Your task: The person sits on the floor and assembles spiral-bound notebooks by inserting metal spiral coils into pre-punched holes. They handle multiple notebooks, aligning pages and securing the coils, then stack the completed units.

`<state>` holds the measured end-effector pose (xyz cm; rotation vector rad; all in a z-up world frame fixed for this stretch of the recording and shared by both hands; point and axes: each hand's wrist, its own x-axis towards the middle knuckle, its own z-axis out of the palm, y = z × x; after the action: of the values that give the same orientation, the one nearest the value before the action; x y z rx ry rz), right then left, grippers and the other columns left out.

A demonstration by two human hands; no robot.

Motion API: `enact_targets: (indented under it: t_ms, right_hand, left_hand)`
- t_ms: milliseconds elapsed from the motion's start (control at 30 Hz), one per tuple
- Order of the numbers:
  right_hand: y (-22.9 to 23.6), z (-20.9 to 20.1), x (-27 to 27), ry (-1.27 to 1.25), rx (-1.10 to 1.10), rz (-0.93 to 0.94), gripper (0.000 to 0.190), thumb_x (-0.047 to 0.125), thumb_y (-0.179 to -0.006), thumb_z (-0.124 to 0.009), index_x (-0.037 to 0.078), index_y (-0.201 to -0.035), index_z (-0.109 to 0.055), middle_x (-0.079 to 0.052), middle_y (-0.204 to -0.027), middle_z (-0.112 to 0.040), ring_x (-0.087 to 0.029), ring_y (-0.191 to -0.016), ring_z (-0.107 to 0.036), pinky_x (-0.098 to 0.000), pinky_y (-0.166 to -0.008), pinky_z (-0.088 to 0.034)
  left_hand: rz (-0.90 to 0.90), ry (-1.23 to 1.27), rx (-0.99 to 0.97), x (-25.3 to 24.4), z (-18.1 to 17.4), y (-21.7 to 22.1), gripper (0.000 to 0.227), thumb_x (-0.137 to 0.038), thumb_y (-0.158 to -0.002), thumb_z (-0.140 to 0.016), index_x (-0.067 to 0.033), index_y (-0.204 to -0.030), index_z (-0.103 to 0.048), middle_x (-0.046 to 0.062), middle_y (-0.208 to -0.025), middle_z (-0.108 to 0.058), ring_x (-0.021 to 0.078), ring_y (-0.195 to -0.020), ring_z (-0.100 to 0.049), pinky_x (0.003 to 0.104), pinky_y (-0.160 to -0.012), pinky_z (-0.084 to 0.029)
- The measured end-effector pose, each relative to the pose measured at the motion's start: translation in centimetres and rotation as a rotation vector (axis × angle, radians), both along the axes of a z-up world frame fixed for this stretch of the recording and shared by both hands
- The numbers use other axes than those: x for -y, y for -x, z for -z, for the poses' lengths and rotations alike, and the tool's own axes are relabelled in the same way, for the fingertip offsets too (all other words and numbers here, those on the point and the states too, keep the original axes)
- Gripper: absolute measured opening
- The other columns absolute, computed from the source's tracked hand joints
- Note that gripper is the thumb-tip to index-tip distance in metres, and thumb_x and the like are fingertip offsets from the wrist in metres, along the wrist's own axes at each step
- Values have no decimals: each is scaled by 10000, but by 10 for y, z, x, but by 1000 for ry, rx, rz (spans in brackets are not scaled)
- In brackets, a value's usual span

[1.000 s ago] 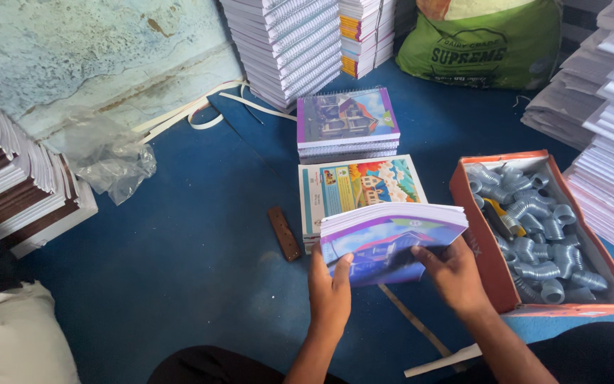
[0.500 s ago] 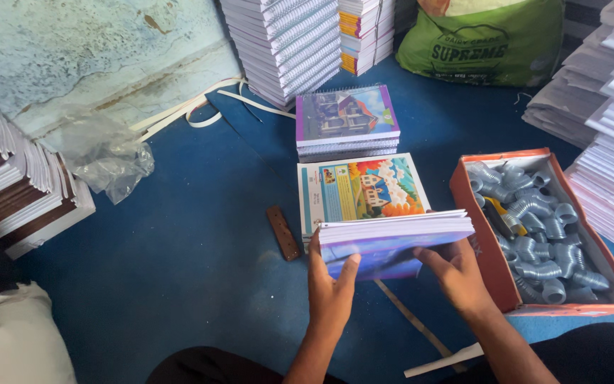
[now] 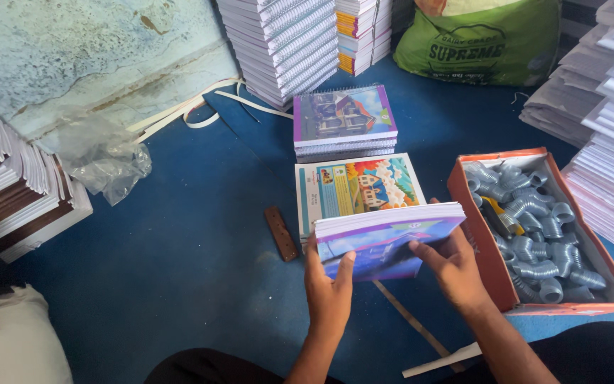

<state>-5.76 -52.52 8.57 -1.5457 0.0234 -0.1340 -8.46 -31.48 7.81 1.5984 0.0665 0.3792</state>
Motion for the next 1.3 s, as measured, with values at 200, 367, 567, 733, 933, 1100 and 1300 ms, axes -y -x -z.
enact_targets:
  t_ms: [200, 367, 567, 733, 933, 1100, 1300]
  right_hand:
    - [8, 1, -13, 17, 28, -2, 429, 145, -937, -668, 4, -1313, -518, -173, -1182, -687, -245, -1139, -670, -399, -994, -539]
    - [12, -2, -20, 66, 147, 43, 402, 135, -959, -653, 9, -1312, -508, -148, -1184, -679, -210, -1119, -659, -358, -969, -528]
    - [5, 1, -11, -47, 24, 23, 462, 26, -888, -666, 19, -1322, -509, -146, -1154, -666, -226, -1098, -640, -382, -961, -496]
    - [3, 6, -6, -72, -9, -17, 475, 32, -870, -675, 22, -1309, -497, -158, -1179, -652, -246, -1150, -622, -413, -995, -477]
    - [1, 1, -5, 16, -9, -18, 454, 69, -879, -687, 39, -1292, -502, -169, -1142, -671, -260, -1112, -656, -426, -992, -500]
    - [3, -3, -8, 32, 6, -6, 496, 59, -866, -683, 55, -1314, -470, -151, -1157, -658, -249, -1112, -648, -423, -983, -498]
    - [1, 20, 1, 9, 0, -12, 460, 58, -885, -685, 31, -1307, -503, -170, -1175, -671, -256, -1130, -646, -421, -1008, -487]
  left_hand:
    - [-7, 28, -82, 1, 2, -5, 528, -185, -937, -661, -34, -1407, -471, 185, -1262, -664, 276, -1206, -672, 406, -1013, -528]
    - [-60, 5, -65, 4, -2, -5, 491, -182, -945, -653, -43, -1385, -487, 171, -1233, -683, 275, -1188, -685, 409, -997, -530]
    - [-11, 16, -32, 2, -13, -4, 668, -151, -887, -696, -33, -1465, -382, 193, -1336, -594, 290, -1253, -618, 415, -1047, -493]
    - [46, 40, 38, 0, -14, -3, 783, -146, -870, -697, -22, -1532, -296, 205, -1433, -504, 294, -1342, -547, 424, -1105, -455]
    - [0, -12, 61, 3, -10, -1, 777, -140, -876, -712, -23, -1535, -317, 214, -1451, -505, 312, -1353, -550, 448, -1112, -467]
    - [-42, -6, 54, 5, -7, 1, 825, -133, -863, -712, -39, -1536, -244, 204, -1421, -489, 307, -1315, -557, 461, -1078, -486]
    - [-26, -28, 30, 3, -6, 1, 724, -151, -894, -717, -37, -1519, -368, 200, -1408, -560, 304, -1329, -594, 458, -1088, -514]
